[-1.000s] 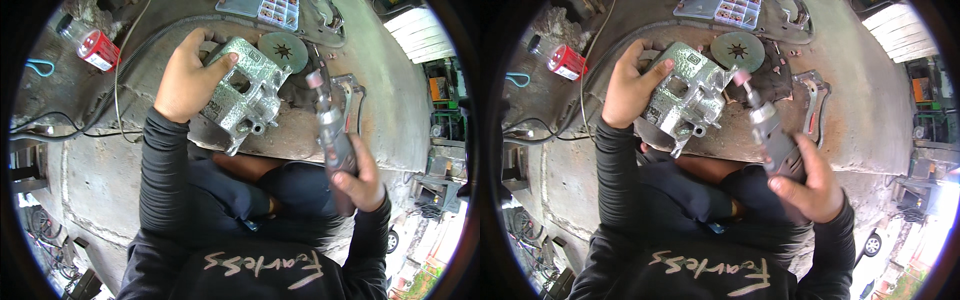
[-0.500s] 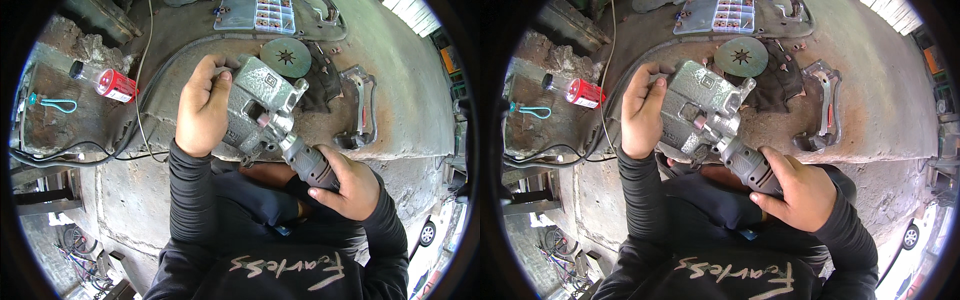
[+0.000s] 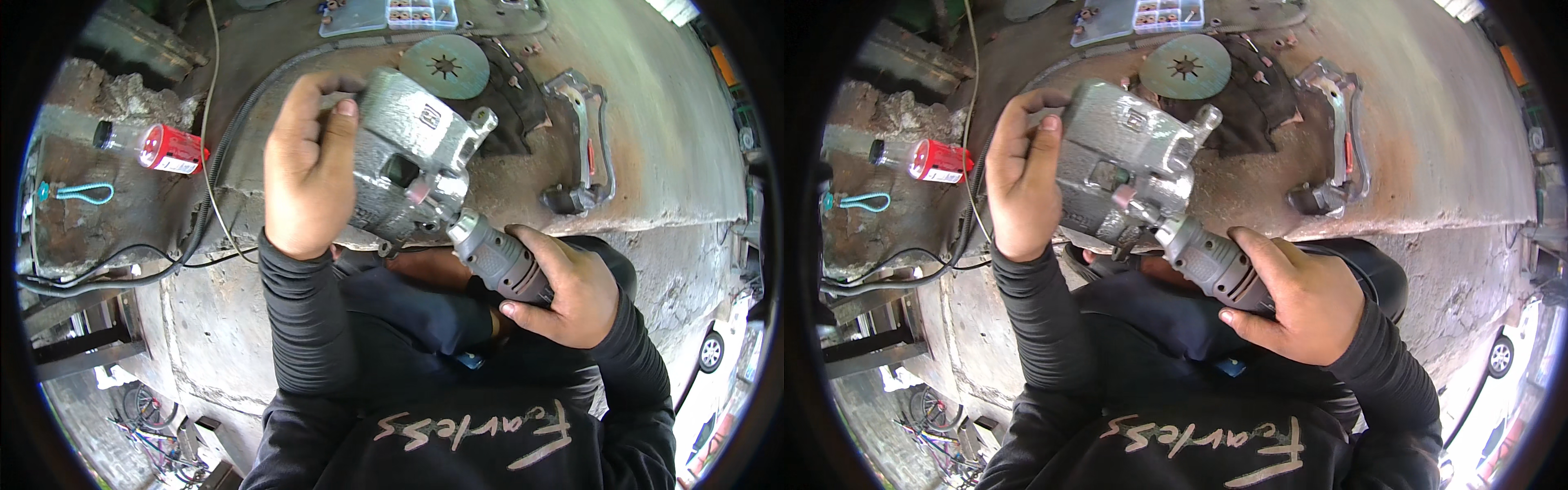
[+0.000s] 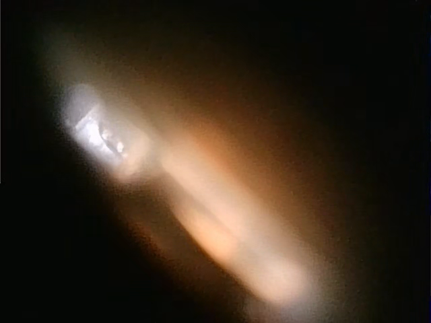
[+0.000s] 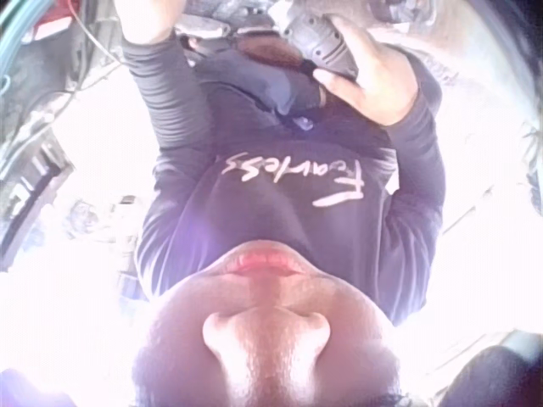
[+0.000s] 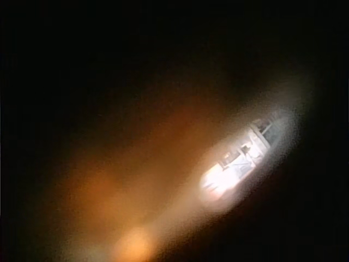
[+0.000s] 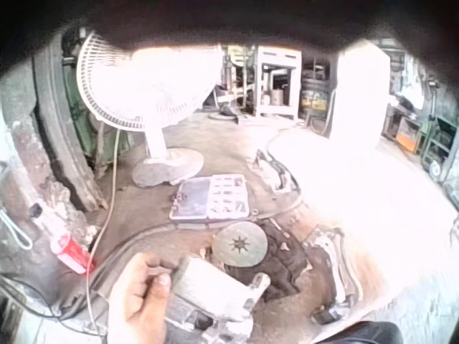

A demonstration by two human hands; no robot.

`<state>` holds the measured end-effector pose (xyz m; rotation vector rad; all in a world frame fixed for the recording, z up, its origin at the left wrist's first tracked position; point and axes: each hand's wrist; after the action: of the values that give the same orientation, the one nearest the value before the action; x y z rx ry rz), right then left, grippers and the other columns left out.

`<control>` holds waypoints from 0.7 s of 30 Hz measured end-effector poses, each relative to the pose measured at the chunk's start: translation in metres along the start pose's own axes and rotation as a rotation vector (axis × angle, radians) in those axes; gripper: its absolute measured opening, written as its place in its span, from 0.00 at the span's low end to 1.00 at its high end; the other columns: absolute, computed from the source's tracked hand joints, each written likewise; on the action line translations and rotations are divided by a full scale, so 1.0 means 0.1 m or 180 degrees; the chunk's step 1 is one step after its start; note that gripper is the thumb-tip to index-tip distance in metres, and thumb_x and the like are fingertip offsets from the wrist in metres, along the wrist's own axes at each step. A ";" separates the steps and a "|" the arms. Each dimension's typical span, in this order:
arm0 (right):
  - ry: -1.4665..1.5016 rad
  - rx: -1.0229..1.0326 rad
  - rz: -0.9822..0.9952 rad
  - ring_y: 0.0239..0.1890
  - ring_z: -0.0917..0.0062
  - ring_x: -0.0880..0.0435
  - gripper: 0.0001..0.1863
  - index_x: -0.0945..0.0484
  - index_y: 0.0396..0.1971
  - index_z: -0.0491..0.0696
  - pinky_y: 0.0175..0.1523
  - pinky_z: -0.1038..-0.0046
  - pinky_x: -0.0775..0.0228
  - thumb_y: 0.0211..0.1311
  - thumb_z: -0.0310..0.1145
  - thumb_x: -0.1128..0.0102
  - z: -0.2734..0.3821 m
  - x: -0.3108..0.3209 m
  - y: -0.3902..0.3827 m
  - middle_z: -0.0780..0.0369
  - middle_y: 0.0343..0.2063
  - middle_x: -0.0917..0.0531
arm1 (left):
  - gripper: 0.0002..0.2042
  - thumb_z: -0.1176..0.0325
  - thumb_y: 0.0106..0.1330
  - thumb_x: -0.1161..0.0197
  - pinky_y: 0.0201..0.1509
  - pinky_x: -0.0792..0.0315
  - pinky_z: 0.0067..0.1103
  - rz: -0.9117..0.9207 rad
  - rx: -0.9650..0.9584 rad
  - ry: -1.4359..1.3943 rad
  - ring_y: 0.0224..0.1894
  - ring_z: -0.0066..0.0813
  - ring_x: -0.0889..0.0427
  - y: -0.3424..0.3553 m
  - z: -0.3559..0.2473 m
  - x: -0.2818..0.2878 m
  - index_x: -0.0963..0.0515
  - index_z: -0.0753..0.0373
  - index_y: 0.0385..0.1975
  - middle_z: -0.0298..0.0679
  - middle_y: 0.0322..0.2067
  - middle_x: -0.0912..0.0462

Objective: The person uses a rotary tool to grind and polish a metal part, likely a brake caliper. They hold the part with one hand and operate the tool with the other, rotating the part to access different surfaces.

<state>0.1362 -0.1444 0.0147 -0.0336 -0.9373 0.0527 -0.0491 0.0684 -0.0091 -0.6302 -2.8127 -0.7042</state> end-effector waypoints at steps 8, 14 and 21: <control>0.1600 -0.0331 -0.0653 0.43 0.52 0.17 0.37 0.37 0.60 0.39 0.48 0.64 0.25 0.57 0.45 0.33 -0.15 -0.29 -0.03 0.47 0.43 0.19 | 0.16 0.65 0.70 0.39 0.45 0.28 0.21 -0.0034 -0.0076 0.0617 0.37 0.24 0.22 0.05 0.15 0.13 0.24 0.74 0.47 0.43 0.33 0.18; 0.1350 -0.0289 -0.0658 0.43 0.52 0.17 0.36 0.37 0.59 0.39 0.48 0.64 0.25 0.57 0.44 0.34 -0.20 -0.37 -0.05 0.47 0.42 0.19 | 0.17 0.66 0.68 0.35 0.43 0.29 0.17 -0.0074 0.0116 0.0446 0.36 0.19 0.23 0.04 0.29 0.14 0.23 0.75 0.47 0.39 0.34 0.17; 0.1227 -0.0264 -0.0557 0.43 0.49 0.18 0.35 0.37 0.58 0.40 0.46 0.61 0.25 0.58 0.45 0.35 -0.17 -0.51 -0.01 0.46 0.43 0.20 | 0.17 0.65 0.68 0.35 0.41 0.29 0.15 -0.0124 0.0074 0.0162 0.35 0.17 0.24 0.02 0.37 0.15 0.23 0.75 0.47 0.37 0.34 0.17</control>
<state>0.1199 -0.1484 -0.0359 -0.0368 -0.5537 -0.1506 -0.0645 0.0934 -0.0366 -0.5472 -2.7892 -0.6834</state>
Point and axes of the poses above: each hand's wrist, its own y-axis towards the middle knuckle, its own x-axis out of the back of the hand, z = x × y
